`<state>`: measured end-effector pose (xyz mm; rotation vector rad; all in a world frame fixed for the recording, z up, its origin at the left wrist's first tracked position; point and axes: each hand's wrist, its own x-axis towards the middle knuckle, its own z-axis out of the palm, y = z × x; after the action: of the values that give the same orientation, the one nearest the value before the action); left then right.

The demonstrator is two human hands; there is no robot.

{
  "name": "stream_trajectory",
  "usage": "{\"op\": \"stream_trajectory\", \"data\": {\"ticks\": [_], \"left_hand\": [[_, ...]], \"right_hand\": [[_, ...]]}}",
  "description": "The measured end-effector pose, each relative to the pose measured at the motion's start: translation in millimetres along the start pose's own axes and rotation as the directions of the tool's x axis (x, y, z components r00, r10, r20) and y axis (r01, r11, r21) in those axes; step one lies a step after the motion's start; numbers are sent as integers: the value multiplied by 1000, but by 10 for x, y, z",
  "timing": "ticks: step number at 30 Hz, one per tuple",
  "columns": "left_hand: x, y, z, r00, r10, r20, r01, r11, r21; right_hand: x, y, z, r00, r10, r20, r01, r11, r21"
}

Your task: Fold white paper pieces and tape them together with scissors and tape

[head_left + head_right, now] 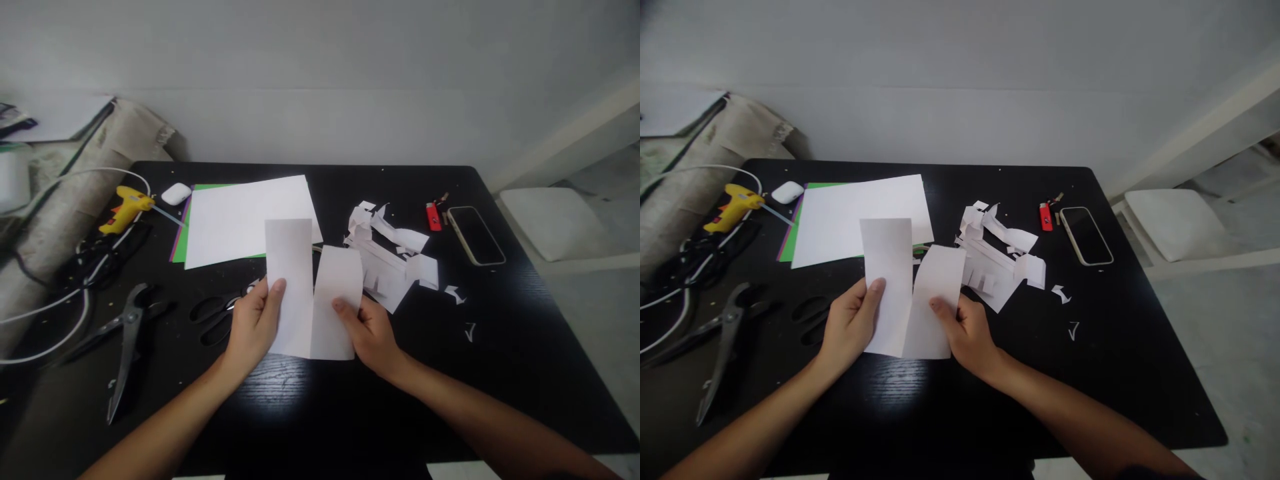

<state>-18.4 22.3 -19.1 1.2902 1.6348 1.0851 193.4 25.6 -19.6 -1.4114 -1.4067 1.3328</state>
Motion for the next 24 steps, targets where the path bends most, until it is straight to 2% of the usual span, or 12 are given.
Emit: {"op": "stream_trajectory", "data": {"ticks": [7, 13, 17, 21, 24], "left_hand": [[-7, -20, 24, 994, 103, -35, -100, 991, 83], [9, 3, 4, 991, 114, -70, -105, 987, 124], [20, -22, -7, 994, 95, -58, -86, 986, 141], [38, -55, -13, 997, 41, -67, -33, 993, 115], [60, -47, -14, 997, -17, -76, 20, 999, 40]], "right_hand": [[-1, -11, 2, 999, -33, -26, 32, 999, -43], [0, 26, 13, 998, -44, -53, 43, 999, -29], [6, 47, 12, 999, -23, -47, 24, 999, 27], [6, 14, -8, 999, -23, 47, 16, 988, 154], [-2, -4, -10, 995, -23, 97, 7, 987, 161]]}}
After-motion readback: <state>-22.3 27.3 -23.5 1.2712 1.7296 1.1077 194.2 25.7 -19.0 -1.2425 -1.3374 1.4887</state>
